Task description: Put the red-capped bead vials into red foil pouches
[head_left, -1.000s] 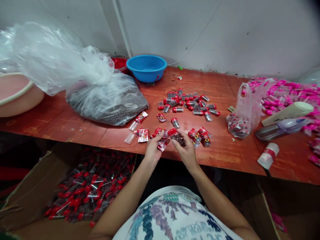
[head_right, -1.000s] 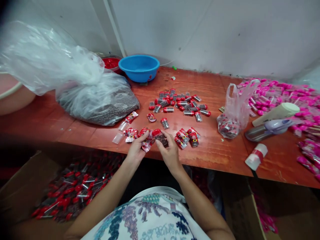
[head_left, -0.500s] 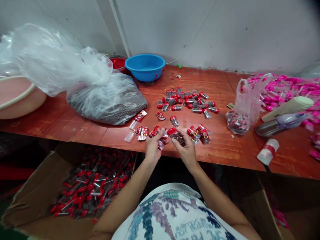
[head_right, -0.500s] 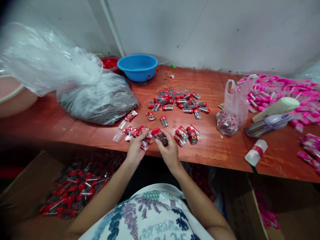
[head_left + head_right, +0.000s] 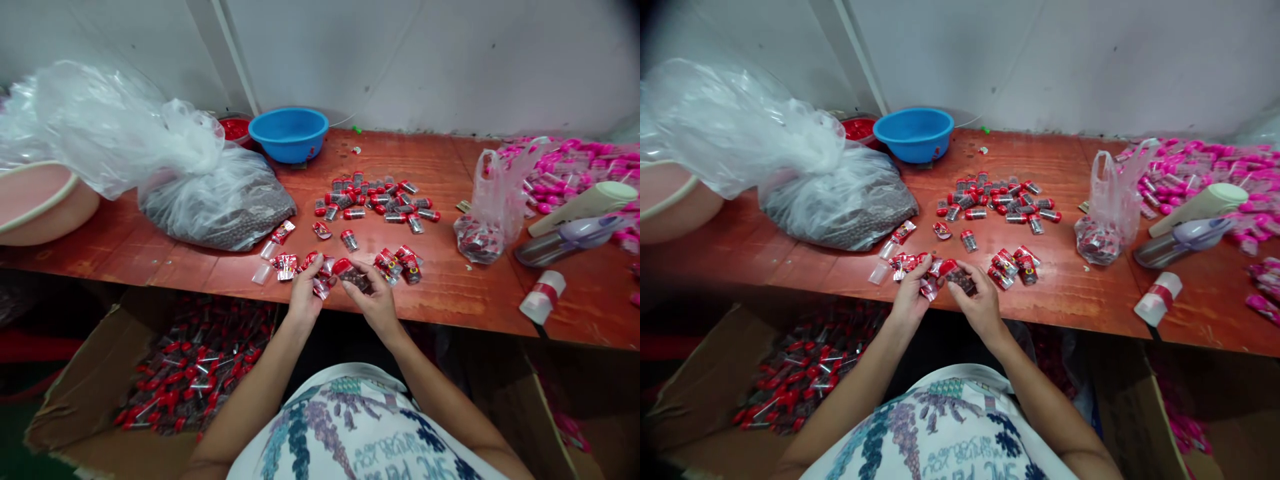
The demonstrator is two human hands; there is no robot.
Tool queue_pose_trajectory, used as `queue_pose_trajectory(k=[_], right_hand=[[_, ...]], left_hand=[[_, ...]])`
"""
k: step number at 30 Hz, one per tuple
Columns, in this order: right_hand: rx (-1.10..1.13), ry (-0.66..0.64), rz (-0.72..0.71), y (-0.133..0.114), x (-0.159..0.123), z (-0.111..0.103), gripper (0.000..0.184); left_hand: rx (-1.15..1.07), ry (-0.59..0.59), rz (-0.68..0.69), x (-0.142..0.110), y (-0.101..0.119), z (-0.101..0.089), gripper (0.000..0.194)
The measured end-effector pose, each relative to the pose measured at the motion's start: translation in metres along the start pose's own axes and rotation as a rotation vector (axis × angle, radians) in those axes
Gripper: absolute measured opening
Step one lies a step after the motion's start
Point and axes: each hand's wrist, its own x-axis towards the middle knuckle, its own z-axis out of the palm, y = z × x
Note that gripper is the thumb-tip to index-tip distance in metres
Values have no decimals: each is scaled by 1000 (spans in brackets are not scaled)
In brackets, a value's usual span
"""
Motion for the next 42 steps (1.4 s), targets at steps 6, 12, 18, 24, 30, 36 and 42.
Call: queue_pose_trajectory(k=[6,12,18,24,30,36,42], right_hand=[[-28,-43,-2,-3,-2,-1,38],[-52,-58,-12,-5,-4,-2,37],[-16,-11,16,1,-3,2,40],[8,-26,7,-1,-4,4,41],[-28,-19,-34,-2,0,-2,40],[-26,-10,-73,-6,-4,-1,40],[-7,-27,-113,-6,-4,-3,41]], left_hand=[[-21,8,23,0,-1,3,15],[-42,34,66,3,-3,2,16],[47,-7,115,-4,-5,0,25],[137,-37,191,-13,-5,2,24],[190,-158,286,-19,-2,4,25],[219,-153,380,-20,-2,3,26],[285,-222,358,-18,0,0,26]])
